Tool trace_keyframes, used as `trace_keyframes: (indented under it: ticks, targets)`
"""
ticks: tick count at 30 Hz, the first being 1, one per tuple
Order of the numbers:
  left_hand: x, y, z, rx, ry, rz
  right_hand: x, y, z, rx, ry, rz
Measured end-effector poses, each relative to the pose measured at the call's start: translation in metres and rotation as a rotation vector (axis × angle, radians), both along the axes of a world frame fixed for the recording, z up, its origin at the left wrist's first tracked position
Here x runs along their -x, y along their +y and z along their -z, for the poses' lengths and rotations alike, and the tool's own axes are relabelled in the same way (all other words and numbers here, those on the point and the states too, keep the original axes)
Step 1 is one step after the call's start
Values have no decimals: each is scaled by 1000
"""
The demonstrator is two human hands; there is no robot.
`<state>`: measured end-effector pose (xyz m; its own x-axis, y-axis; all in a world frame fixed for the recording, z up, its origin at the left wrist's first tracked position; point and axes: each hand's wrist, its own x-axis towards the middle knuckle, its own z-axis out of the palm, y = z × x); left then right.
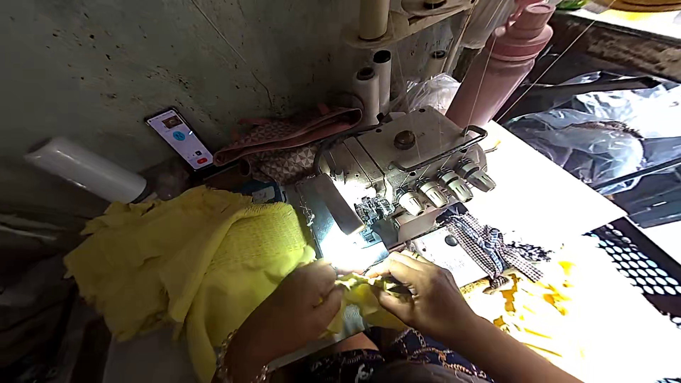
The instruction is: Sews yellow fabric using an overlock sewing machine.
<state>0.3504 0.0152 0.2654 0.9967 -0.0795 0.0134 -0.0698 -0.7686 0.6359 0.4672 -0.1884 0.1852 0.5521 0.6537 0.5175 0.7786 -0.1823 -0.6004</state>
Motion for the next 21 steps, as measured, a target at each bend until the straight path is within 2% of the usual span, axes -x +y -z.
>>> trace_keyframes:
  ticks: [1, 3, 5, 8, 10, 13, 14, 15, 17, 19, 20, 21]
  targets:
    - [1, 2, -3, -52, -22, -47, -1, -1, 1, -18, 60, -43]
    - [-1, 3, -3, -104, -43, -97, -2, -1, 0, -95, 322, -171]
    - [-7, -6, 4, -64, -76, -109, 0, 2, -4, -187, 517, -270]
    - [-16, -27, 20, 37, -189, -169, 3, 1, -10, -276, 664, -334]
    - [-17, -36, 25, 37, -244, -237, 1, -2, -9, -305, 589, -250]
    - [-15, -46, 31, 45, -264, -308, -5, -3, 8, -294, 162, -14]
    - [-14, -47, 33, 81, -240, -291, -6, -3, 10, -311, 103, 15]
    - [-13, -46, 35, 126, -208, -262, -6, -2, 10, -338, 140, 4]
    - [-12, -42, 37, 254, -154, -220, -4, -1, -1, -386, 485, -97]
    - [-13, -40, 40, 358, -182, -305, -4, -1, -13, -369, 909, -230]
    - [-14, -40, 41, 367, -217, -362, -4, -1, -14, -340, 1016, -277]
    - [-16, -40, 42, 357, -243, -412, -1, 1, -12, -322, 1004, -282]
